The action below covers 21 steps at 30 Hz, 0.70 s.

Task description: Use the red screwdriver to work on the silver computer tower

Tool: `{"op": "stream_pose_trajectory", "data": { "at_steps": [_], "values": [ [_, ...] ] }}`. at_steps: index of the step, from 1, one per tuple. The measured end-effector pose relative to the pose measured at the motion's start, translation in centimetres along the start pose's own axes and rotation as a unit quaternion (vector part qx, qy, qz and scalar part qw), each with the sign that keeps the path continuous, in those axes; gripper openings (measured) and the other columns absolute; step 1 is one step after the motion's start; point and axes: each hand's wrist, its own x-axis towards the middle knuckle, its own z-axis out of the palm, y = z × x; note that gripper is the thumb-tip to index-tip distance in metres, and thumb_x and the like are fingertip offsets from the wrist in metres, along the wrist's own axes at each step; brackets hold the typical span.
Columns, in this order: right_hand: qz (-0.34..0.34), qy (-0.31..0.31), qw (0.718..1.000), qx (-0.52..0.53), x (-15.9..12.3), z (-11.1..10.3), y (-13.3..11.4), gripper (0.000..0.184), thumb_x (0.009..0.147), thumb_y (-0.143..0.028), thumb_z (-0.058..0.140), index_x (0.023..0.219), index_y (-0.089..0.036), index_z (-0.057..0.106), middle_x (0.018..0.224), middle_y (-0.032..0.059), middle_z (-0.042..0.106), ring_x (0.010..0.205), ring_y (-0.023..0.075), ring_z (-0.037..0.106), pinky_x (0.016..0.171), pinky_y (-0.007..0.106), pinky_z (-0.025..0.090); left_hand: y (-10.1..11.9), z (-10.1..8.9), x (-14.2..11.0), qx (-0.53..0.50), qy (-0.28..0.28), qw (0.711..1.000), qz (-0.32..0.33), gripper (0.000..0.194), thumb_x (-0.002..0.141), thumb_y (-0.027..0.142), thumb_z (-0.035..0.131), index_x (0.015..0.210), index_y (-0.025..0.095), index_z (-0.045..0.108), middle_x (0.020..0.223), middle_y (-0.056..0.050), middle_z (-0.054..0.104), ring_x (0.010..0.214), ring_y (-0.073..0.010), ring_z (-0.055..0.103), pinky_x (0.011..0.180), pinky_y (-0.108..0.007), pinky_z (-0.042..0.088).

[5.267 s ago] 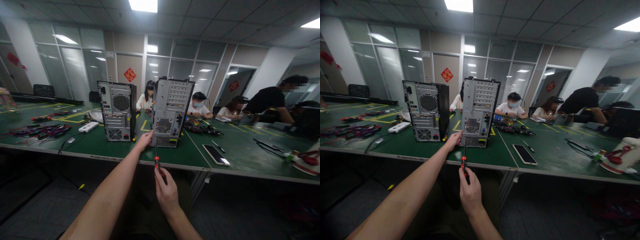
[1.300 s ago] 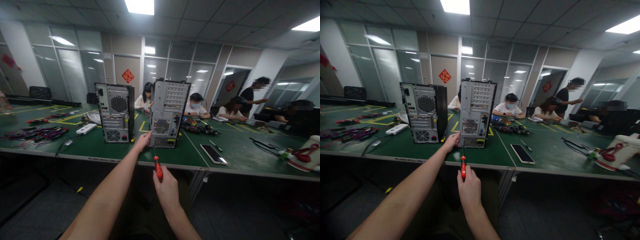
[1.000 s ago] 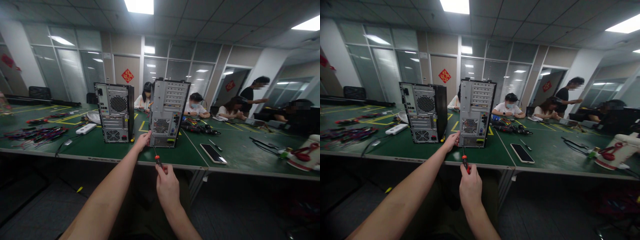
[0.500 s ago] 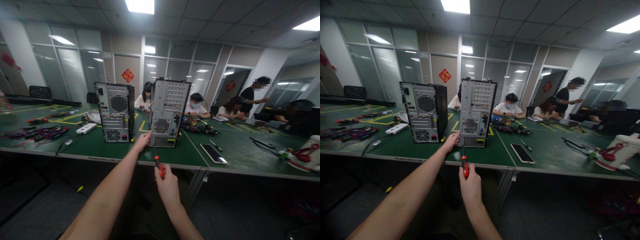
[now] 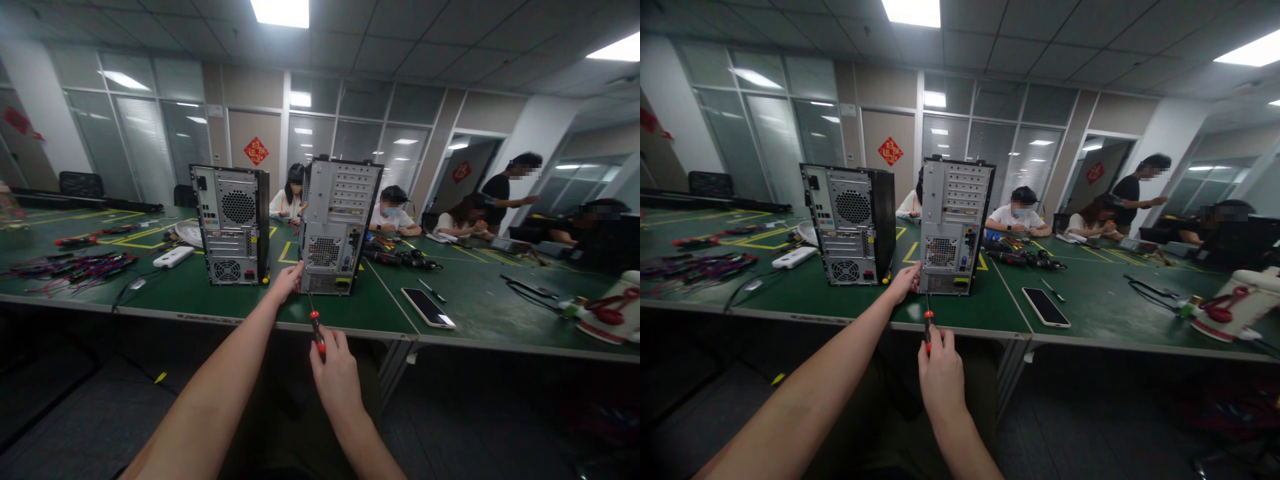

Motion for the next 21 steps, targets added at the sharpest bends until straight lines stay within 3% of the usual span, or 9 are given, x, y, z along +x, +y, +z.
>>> {"op": "stream_pose_trajectory", "data": {
  "at_steps": [6, 10, 13, 17, 21],
  "values": [
    [0.054, 0.004, 0.992, 0.111, 0.5, -0.3, 0.4, 0.024, 0.101, -0.034, 0.053, 0.109, -0.018, 0.068, 0.100, 0.0113, 0.075, 0.087, 0.0246, 0.077, 0.076, 0.032, 0.058, 0.0, 0.0, 0.0, 0.008, -0.001, 1.000, 0.006, 0.068, 0.073, 0.086, 0.067, 0.068, 0.021, 0.051, 0.051, 0.006, 0.045, 0.039, -0.0080, 0.044, 0.042, -0.023, 0.040],
    [0.172, -0.059, 0.956, 0.230, 0.9, -0.5, 0.5, 0.035, 0.103, -0.050, 0.047, 0.106, -0.019, 0.064, 0.075, 0.0061, 0.076, 0.066, 0.0221, 0.077, 0.061, 0.027, 0.053, 0.0, 0.1, 0.0, 0.013, 0.001, 1.000, 0.005, 0.069, 0.072, 0.088, 0.066, 0.068, 0.021, 0.050, 0.051, 0.006, 0.044, 0.039, -0.0085, 0.044, 0.041, -0.023, 0.040],
    [0.205, -0.073, 0.940, 0.263, 1.1, -0.6, 0.5, 0.039, 0.102, -0.056, 0.046, 0.106, -0.019, 0.061, 0.067, 0.0031, 0.073, 0.062, 0.0220, 0.076, 0.061, 0.026, 0.052, 0.1, 0.1, -0.1, 0.015, 0.003, 1.000, 0.003, 0.069, 0.073, 0.088, 0.066, 0.068, 0.021, 0.050, 0.051, 0.006, 0.044, 0.040, -0.0082, 0.043, 0.042, -0.023, 0.040],
    [0.154, -0.070, 0.963, 0.210, 1.0, -0.6, 0.2, 0.027, 0.101, -0.046, 0.052, 0.104, -0.022, 0.063, 0.079, 0.0033, 0.073, 0.069, 0.0210, 0.075, 0.066, 0.027, 0.053, 0.3, 0.1, -0.2, 0.016, -0.003, 1.000, 0.002, 0.068, 0.074, 0.087, 0.066, 0.069, 0.021, 0.050, 0.051, 0.007, 0.044, 0.040, -0.0083, 0.044, 0.042, -0.023, 0.040],
    [0.051, -0.002, 0.992, 0.116, 0.5, -0.4, 0.0, 0.017, 0.096, -0.031, 0.059, 0.106, -0.021, 0.070, 0.105, 0.0095, 0.071, 0.092, 0.0235, 0.073, 0.084, 0.033, 0.057, 0.5, 0.2, -0.4, 0.013, -0.001, 1.000, 0.002, 0.069, 0.072, 0.087, 0.067, 0.068, 0.021, 0.050, 0.051, 0.007, 0.044, 0.040, -0.0080, 0.044, 0.041, -0.022, 0.040]
  ]
}}
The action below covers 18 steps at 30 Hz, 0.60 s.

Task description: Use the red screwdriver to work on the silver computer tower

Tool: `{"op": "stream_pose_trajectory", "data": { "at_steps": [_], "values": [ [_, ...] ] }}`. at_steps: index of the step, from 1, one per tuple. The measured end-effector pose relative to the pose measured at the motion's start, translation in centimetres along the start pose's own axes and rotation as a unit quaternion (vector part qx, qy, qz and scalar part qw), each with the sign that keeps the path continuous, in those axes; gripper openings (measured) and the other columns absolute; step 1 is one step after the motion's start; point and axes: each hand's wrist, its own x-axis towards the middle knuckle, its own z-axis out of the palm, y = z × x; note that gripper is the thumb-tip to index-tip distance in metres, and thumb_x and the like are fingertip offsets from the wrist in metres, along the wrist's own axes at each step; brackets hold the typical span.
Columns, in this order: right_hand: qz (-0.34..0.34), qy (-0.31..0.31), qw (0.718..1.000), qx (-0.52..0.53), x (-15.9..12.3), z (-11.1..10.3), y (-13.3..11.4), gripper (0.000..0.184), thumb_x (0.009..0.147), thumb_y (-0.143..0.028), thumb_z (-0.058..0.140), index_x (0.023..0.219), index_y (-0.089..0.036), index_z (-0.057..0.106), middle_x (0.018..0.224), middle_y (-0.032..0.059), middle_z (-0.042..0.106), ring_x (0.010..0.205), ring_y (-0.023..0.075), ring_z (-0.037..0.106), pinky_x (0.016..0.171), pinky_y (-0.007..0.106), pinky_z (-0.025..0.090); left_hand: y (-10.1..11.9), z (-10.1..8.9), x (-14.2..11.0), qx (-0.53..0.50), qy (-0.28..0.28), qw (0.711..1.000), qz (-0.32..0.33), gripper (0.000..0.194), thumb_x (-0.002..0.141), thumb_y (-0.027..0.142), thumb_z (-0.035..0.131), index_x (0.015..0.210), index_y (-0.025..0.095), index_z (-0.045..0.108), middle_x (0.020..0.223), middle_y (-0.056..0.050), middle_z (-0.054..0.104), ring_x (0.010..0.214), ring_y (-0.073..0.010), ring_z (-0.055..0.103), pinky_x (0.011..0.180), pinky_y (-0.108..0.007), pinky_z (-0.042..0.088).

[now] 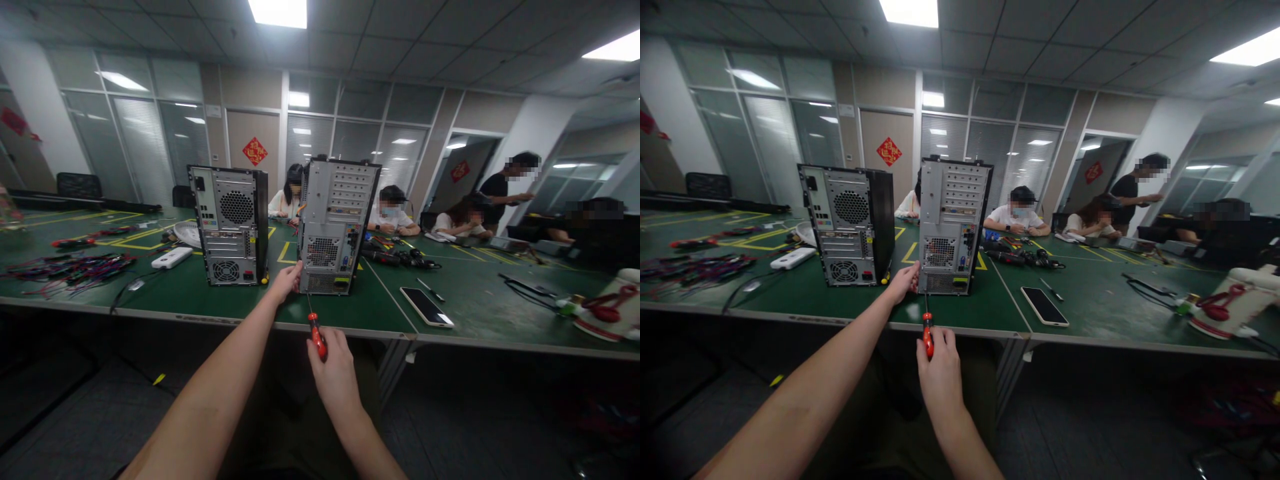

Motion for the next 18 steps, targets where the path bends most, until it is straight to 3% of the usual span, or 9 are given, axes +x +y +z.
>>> {"op": "stream_pose_trajectory", "data": {
  "at_steps": [6, 12, 18],
  "values": [
    [-0.061, 0.015, 0.995, -0.076, -0.5, 0.4, 0.7, 0.031, 0.100, -0.020, 0.055, 0.125, -0.019, 0.073, 0.116, 0.0127, 0.066, 0.094, 0.0227, 0.072, 0.087, 0.036, 0.061, -0.2, 0.0, 0.1, -0.007, 0.000, 1.000, 0.000, 0.068, 0.072, 0.087, 0.068, 0.069, 0.021, 0.051, 0.052, 0.007, 0.044, 0.040, -0.0082, 0.044, 0.042, -0.023, 0.040],
    [-0.102, 0.020, 0.985, -0.138, -0.5, 0.5, 1.1, 0.039, 0.099, -0.011, 0.049, 0.128, -0.020, 0.073, 0.125, 0.0151, 0.066, 0.105, 0.0263, 0.069, 0.096, 0.045, 0.061, -0.4, -0.1, 0.3, -0.001, -0.001, 1.000, 0.003, 0.069, 0.070, 0.088, 0.068, 0.068, 0.021, 0.050, 0.051, 0.006, 0.045, 0.040, -0.0085, 0.045, 0.042, -0.023, 0.041],
    [-0.089, -0.002, 0.991, -0.098, -0.5, 0.4, 0.4, 0.042, 0.097, -0.010, 0.050, 0.134, -0.018, 0.068, 0.120, 0.0137, 0.067, 0.098, 0.0234, 0.072, 0.089, 0.038, 0.062, -0.3, 0.0, 0.3, 0.002, 0.006, 1.000, 0.000, 0.072, 0.068, 0.091, 0.067, 0.068, 0.021, 0.050, 0.050, 0.007, 0.044, 0.039, -0.0083, 0.044, 0.041, -0.022, 0.040]
  ]
}}
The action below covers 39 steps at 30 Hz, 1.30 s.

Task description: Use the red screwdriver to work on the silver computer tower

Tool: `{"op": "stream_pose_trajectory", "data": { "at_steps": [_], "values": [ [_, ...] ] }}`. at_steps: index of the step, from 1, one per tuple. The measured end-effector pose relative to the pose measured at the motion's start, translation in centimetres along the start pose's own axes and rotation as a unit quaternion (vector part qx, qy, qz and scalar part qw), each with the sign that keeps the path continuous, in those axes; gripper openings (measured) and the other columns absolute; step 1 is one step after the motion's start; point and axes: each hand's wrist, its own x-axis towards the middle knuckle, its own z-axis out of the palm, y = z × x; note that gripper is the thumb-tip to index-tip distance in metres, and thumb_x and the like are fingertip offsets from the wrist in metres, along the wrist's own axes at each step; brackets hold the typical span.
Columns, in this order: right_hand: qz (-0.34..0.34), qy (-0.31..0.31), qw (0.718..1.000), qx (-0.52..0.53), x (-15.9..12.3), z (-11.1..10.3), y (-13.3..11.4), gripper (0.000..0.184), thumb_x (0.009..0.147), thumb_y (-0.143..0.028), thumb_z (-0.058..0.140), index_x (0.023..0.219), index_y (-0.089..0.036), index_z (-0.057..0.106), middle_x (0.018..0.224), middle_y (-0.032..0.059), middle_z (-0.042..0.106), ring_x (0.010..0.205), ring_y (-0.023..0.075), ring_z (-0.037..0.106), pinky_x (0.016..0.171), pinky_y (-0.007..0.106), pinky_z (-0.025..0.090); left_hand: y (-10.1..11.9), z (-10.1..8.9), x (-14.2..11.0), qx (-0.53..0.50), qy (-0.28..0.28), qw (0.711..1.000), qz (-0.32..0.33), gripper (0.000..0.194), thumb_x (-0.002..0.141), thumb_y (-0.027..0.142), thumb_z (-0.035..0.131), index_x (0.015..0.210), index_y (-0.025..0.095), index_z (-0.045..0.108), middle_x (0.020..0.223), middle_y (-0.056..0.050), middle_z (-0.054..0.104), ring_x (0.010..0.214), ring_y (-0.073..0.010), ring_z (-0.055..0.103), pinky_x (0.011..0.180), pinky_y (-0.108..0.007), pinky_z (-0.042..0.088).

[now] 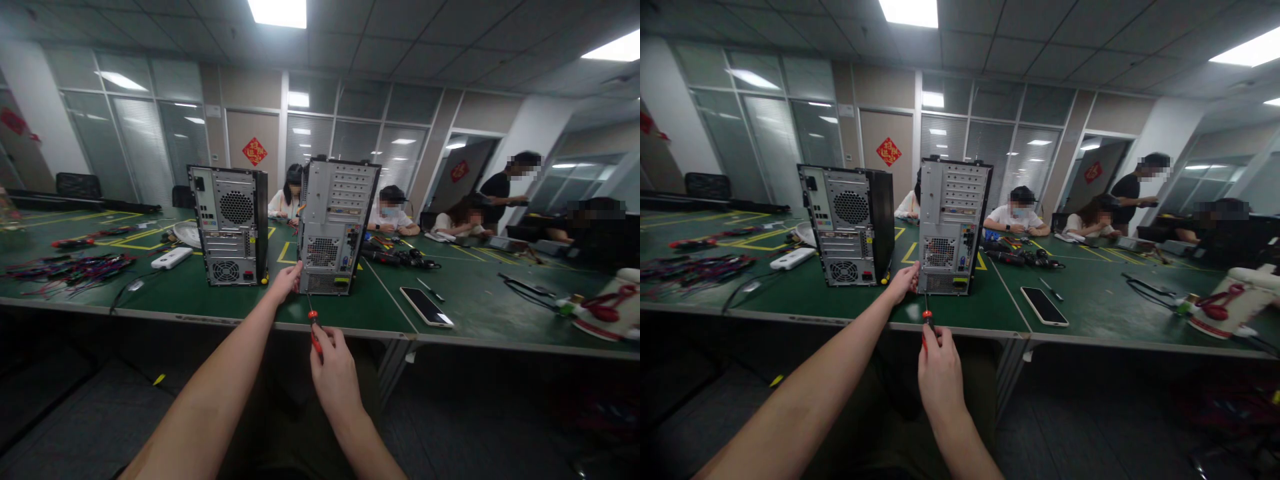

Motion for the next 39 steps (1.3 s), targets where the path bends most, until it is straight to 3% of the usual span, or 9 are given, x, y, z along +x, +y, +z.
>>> {"op": "stream_pose_trajectory", "data": {
  "at_steps": [6, 9, 12, 14, 19, 23, 30, 35, 39],
  "values": [
    [0.074, 0.002, 0.995, 0.068, 0.32, -0.10, 0.34, 0.023, 0.102, -0.033, 0.057, 0.114, -0.017, 0.068, 0.096, 0.0088, 0.074, 0.083, 0.0236, 0.075, 0.076, 0.033, 0.059, -0.19, -0.10, 0.10, -0.001, -0.001, 1.000, -0.003, 0.068, 0.073, 0.087, 0.066, 0.068, 0.021, 0.050, 0.050, 0.007, 0.044, 0.039, -0.0086, 0.045, 0.042, -0.023, 0.041],
    [0.082, 0.008, 0.993, 0.088, 0.25, 0.02, 0.61, 0.026, 0.103, -0.036, 0.057, 0.118, -0.017, 0.067, 0.100, 0.0101, 0.076, 0.088, 0.0243, 0.076, 0.078, 0.033, 0.059, -0.14, -0.07, 0.07, -0.001, 0.002, 1.000, -0.005, 0.068, 0.073, 0.086, 0.067, 0.068, 0.021, 0.050, 0.050, 0.007, 0.044, 0.039, -0.0083, 0.044, 0.042, -0.023, 0.041],
    [0.040, 0.028, 0.997, 0.065, 0.04, 0.15, 0.66, 0.032, 0.103, -0.028, 0.054, 0.130, -0.016, 0.068, 0.108, 0.0126, 0.073, 0.095, 0.0242, 0.074, 0.083, 0.034, 0.060, 0.08, 0.00, -0.07, -0.003, 0.002, 1.000, -0.010, 0.067, 0.075, 0.085, 0.068, 0.068, 0.021, 0.051, 0.051, 0.007, 0.044, 0.039, -0.0080, 0.043, 0.042, -0.022, 0.041],
    [0.015, 0.024, 0.999, 0.031, -0.09, 0.19, 0.61, 0.036, 0.103, -0.020, 0.051, 0.133, -0.018, 0.069, 0.107, 0.0115, 0.069, 0.088, 0.0218, 0.072, 0.079, 0.033, 0.060, 0.23, 0.01, -0.16, -0.004, 0.000, 1.000, -0.012, 0.066, 0.075, 0.084, 0.068, 0.068, 0.021, 0.051, 0.051, 0.006, 0.044, 0.040, -0.0079, 0.043, 0.042, -0.022, 0.041],
    [-0.046, 0.024, 0.997, -0.056, -0.16, 0.24, 0.60, 0.047, 0.094, -0.001, 0.046, 0.119, -0.023, 0.079, 0.113, 0.0128, 0.065, 0.099, 0.0241, 0.067, 0.088, 0.039, 0.059, 0.20, -0.12, -0.20, -0.001, -0.005, 1.000, -0.006, 0.066, 0.074, 0.085, 0.068, 0.069, 0.021, 0.052, 0.053, 0.006, 0.046, 0.042, -0.0084, 0.045, 0.043, -0.022, 0.041],
    [-0.050, 0.006, 0.997, -0.059, -0.17, 0.39, 0.51, 0.046, 0.093, 0.000, 0.047, 0.119, -0.021, 0.078, 0.117, 0.0140, 0.064, 0.098, 0.0237, 0.067, 0.087, 0.039, 0.060, -0.01, -0.15, -0.12, -0.004, -0.009, 1.000, -0.001, 0.069, 0.072, 0.088, 0.067, 0.070, 0.020, 0.053, 0.053, 0.006, 0.046, 0.042, -0.0086, 0.046, 0.043, -0.022, 0.042],
    [-0.003, 0.020, 1.000, 0.001, -0.05, 0.42, 0.31, 0.032, 0.103, -0.022, 0.052, 0.128, -0.019, 0.071, 0.107, 0.0116, 0.068, 0.085, 0.0212, 0.073, 0.076, 0.032, 0.060, 0.00, 0.01, -0.10, -0.011, -0.001, 1.000, -0.008, 0.068, 0.073, 0.086, 0.069, 0.068, 0.021, 0.051, 0.051, 0.007, 0.044, 0.040, -0.0072, 0.042, 0.042, -0.021, 0.039],
    [0.087, 0.018, 0.994, 0.068, 0.34, 0.30, 0.66, 0.032, 0.105, -0.045, 0.051, 0.110, -0.018, 0.069, 0.087, 0.0082, 0.075, 0.075, 0.0231, 0.076, 0.066, 0.029, 0.055, 0.07, -0.01, -0.17, -0.014, -0.004, 1.000, -0.007, 0.067, 0.074, 0.085, 0.069, 0.068, 0.021, 0.052, 0.052, 0.006, 0.045, 0.040, -0.0077, 0.043, 0.042, -0.022, 0.039],
    [0.121, -0.006, 0.987, 0.101, 0.52, -0.14, 0.50, 0.033, 0.106, -0.048, 0.051, 0.107, -0.020, 0.067, 0.078, 0.0046, 0.073, 0.068, 0.0215, 0.075, 0.060, 0.026, 0.052, 0.01, -0.04, -0.09, -0.015, -0.003, 1.000, -0.007, 0.068, 0.071, 0.086, 0.069, 0.068, 0.021, 0.051, 0.051, 0.006, 0.044, 0.040, -0.0078, 0.043, 0.042, -0.022, 0.039]
  ]
}}
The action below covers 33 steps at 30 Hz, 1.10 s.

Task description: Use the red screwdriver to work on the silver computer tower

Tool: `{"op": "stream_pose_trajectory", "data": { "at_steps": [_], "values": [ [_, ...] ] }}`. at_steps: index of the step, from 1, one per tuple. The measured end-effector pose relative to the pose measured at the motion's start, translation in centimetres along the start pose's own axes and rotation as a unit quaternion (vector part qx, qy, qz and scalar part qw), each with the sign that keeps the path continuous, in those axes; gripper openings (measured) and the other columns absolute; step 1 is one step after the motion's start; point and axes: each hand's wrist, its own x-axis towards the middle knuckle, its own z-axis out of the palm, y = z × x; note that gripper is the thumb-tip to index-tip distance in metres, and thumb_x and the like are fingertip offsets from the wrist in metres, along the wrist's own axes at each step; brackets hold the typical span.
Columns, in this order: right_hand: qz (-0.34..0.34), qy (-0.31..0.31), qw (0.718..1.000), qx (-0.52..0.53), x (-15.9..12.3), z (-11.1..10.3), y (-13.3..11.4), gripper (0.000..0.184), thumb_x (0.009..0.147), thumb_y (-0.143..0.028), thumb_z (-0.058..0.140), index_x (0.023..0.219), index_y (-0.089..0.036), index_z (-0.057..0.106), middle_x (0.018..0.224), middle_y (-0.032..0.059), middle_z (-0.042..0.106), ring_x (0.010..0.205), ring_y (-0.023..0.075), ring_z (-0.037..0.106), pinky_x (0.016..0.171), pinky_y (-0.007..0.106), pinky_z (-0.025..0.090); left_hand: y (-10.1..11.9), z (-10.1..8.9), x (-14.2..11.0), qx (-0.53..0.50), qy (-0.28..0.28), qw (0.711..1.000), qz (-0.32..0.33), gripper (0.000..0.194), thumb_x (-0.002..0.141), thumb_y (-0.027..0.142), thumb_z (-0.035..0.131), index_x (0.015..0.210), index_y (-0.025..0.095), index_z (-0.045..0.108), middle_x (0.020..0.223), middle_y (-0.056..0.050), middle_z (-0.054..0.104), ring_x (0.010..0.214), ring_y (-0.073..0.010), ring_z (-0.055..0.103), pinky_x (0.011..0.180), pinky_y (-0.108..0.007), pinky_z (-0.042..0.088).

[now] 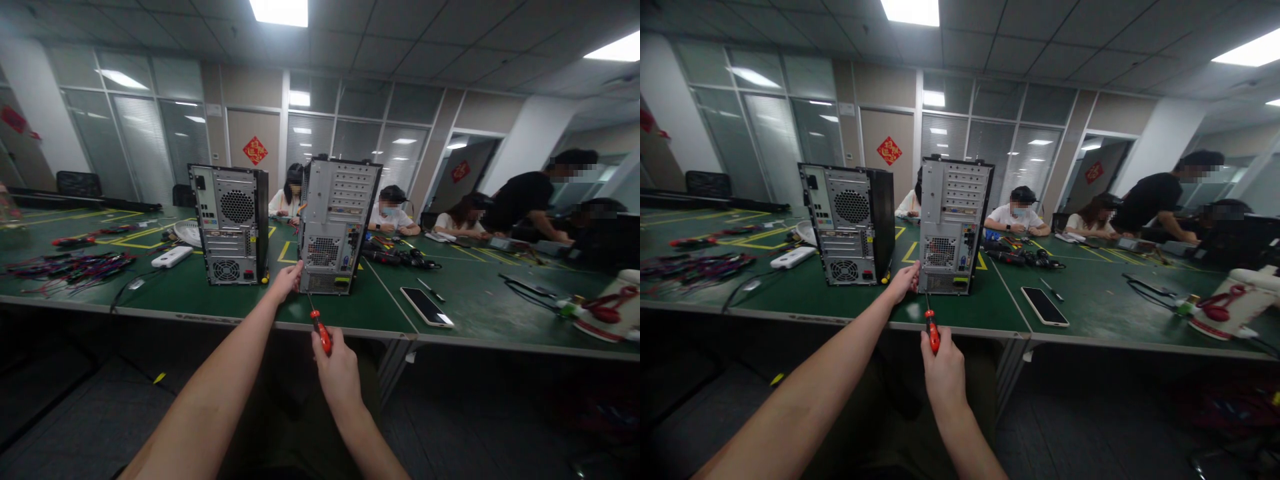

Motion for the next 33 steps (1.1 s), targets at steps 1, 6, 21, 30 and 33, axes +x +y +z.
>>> {"op": "stream_pose_trajectory", "data": {
  "at_steps": [1, 6, 21, 30, 33],
  "values": [
    [-0.012, 0.002, 1.000, -0.005, 0.0, -0.1, -0.1, 0.032, 0.105, -0.047, 0.051, 0.108, -0.020, 0.067, 0.083, 0.0057, 0.074, 0.073, 0.0221, 0.075, 0.064, 0.028, 0.054, 0.0, 0.0, 0.0, 0.000, -0.001, 1.000, 0.001, 0.068, 0.070, 0.087, 0.070, 0.068, 0.021, 0.051, 0.051, 0.007, 0.044, 0.040, -0.0079, 0.043, 0.042, -0.022, 0.040],
    [-0.070, 0.039, 0.995, -0.064, -0.3, 0.0, -0.5, 0.027, 0.102, -0.031, 0.055, 0.121, -0.019, 0.071, 0.121, 0.0149, 0.066, 0.092, 0.0237, 0.075, 0.080, 0.035, 0.061, -0.1, -0.1, 0.1, 0.004, -0.003, 1.000, 0.004, 0.070, 0.068, 0.089, 0.069, 0.068, 0.021, 0.050, 0.052, 0.007, 0.045, 0.040, -0.0079, 0.044, 0.042, -0.022, 0.041],
    [-0.068, 0.008, 0.997, -0.041, -0.3, 0.4, 0.4, 0.021, 0.103, -0.030, 0.059, 0.115, -0.015, 0.066, 0.098, 0.0101, 0.075, 0.086, 0.0258, 0.077, 0.076, 0.035, 0.061, -0.4, -0.1, 0.5, 0.015, -0.004, 1.000, 0.006, 0.071, 0.071, 0.091, 0.065, 0.070, 0.021, 0.051, 0.050, 0.007, 0.044, 0.039, -0.0080, 0.044, 0.041, -0.022, 0.040],
    [-0.120, 0.035, 0.991, -0.053, -0.2, 0.2, 0.7, 0.036, 0.103, -0.021, 0.054, 0.136, -0.016, 0.068, 0.111, 0.0138, 0.073, 0.096, 0.0242, 0.075, 0.085, 0.036, 0.062, -0.4, -0.2, 0.4, 0.018, -0.005, 1.000, 0.013, 0.071, 0.070, 0.090, 0.066, 0.070, 0.021, 0.052, 0.052, 0.006, 0.046, 0.041, -0.0086, 0.045, 0.042, -0.023, 0.041],
    [-0.149, 0.031, 0.983, -0.103, -0.4, 0.4, 0.8, 0.042, 0.101, -0.010, 0.047, 0.134, -0.018, 0.072, 0.116, 0.0149, 0.069, 0.099, 0.0243, 0.072, 0.088, 0.038, 0.062, -0.2, -0.2, 0.2, 0.016, -0.006, 1.000, 0.010, 0.069, 0.072, 0.088, 0.067, 0.070, 0.020, 0.052, 0.053, 0.006, 0.045, 0.041, -0.0084, 0.045, 0.043, -0.023, 0.042]
  ]
}}
